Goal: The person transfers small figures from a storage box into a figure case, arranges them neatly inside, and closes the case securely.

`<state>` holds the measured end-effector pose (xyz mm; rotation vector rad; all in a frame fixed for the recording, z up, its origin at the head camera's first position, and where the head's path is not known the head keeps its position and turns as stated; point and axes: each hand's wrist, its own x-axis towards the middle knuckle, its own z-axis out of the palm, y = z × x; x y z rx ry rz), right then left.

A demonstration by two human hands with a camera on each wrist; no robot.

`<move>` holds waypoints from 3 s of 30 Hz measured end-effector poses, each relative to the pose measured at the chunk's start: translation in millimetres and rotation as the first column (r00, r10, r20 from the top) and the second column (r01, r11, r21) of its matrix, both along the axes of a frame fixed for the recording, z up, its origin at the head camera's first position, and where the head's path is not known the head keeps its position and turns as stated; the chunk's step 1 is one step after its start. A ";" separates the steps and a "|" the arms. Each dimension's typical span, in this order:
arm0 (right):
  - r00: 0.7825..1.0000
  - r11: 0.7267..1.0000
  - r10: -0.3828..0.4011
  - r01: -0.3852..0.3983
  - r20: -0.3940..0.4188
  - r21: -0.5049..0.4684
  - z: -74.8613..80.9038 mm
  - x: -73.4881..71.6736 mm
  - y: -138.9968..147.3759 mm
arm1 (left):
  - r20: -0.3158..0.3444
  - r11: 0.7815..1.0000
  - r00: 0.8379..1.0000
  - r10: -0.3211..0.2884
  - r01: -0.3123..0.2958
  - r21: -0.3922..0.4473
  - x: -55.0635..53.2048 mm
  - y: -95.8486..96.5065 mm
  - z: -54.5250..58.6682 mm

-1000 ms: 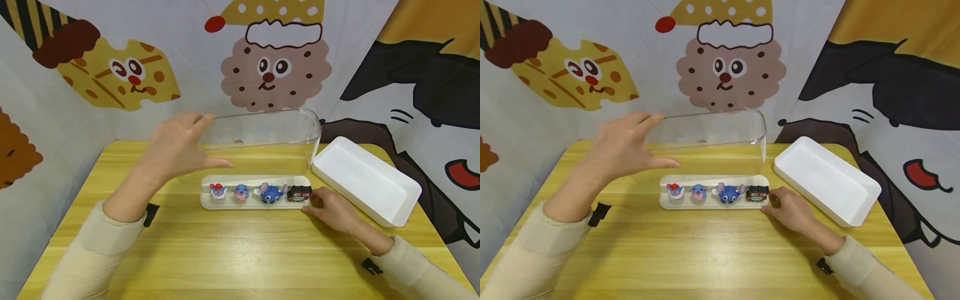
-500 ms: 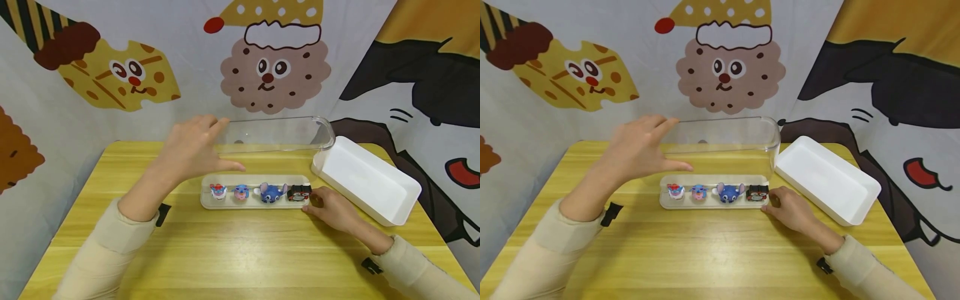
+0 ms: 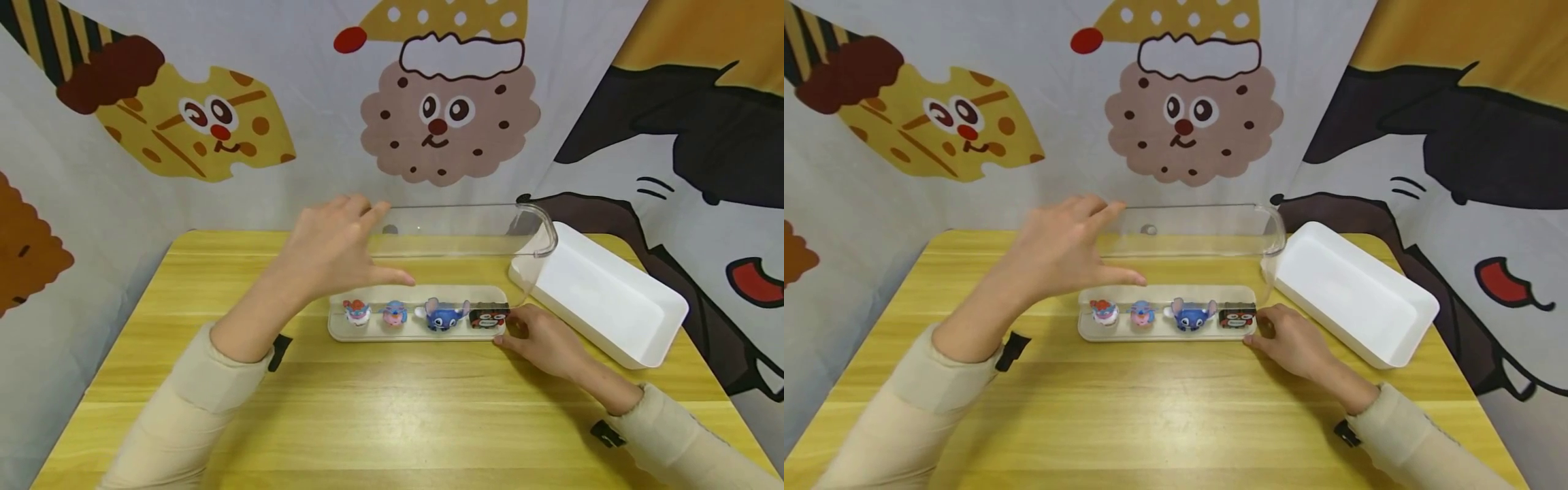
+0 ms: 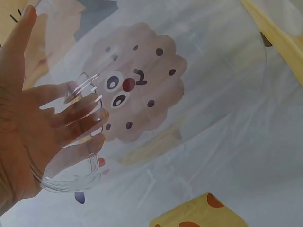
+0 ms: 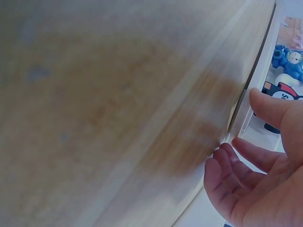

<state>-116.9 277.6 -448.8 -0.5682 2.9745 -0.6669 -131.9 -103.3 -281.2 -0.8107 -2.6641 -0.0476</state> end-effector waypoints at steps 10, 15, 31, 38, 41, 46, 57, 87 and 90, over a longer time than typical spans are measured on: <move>1.000 1.000 0.007 -0.007 -0.017 -0.012 -0.7 1.8 1.3 | -0.010 1.000 1.000 -0.013 0.013 -0.012 -0.6 6.9 -4.5; 1.000 1.000 0.007 -0.007 -0.001 -0.018 1.3 2.4 1.0 | -0.009 1.000 1.000 -0.012 0.012 -0.023 -0.9 9.2 -6.5; 1.000 1.000 -0.005 0.005 0.008 0.000 -0.1 1.1 1.5 | -0.005 1.000 1.000 -0.011 0.011 -0.005 -1.3 11.4 -19.0; 1.000 1.000 0.005 -0.005 0.002 -0.006 -1.0 1.2 2.3 | 0.013 1.000 1.000 -0.013 0.013 -0.011 -0.9 14.0 -23.1; 1.000 1.000 0.004 -0.003 0.003 -0.013 -1.3 1.4 2.2 | 0.007 1.000 1.000 -0.017 0.017 -0.012 -0.5 14.9 -25.2; 1.000 1.000 -0.006 0.006 0.007 -0.019 -1.5 1.5 2.2 | -0.007 1.000 1.000 -0.022 0.022 -0.009 -0.2 16.5 -28.5; 1.000 1.000 -0.007 0.007 -0.002 -0.016 -0.8 2.1 2.1 | -0.016 1.000 1.000 -0.008 0.008 0.004 -1.2 19.1 -35.9; 1.000 1.000 -0.007 0.008 0.010 -0.016 3.3 3.7 1.3 | 0.033 0.998 0.999 0.034 -0.033 -0.049 0.8 25.7 -50.5; 1.000 1.000 -0.007 0.007 0.005 -0.013 3.5 3.6 1.3 | 0.021 0.998 0.999 0.033 -0.032 -0.052 0.7 26.0 -52.8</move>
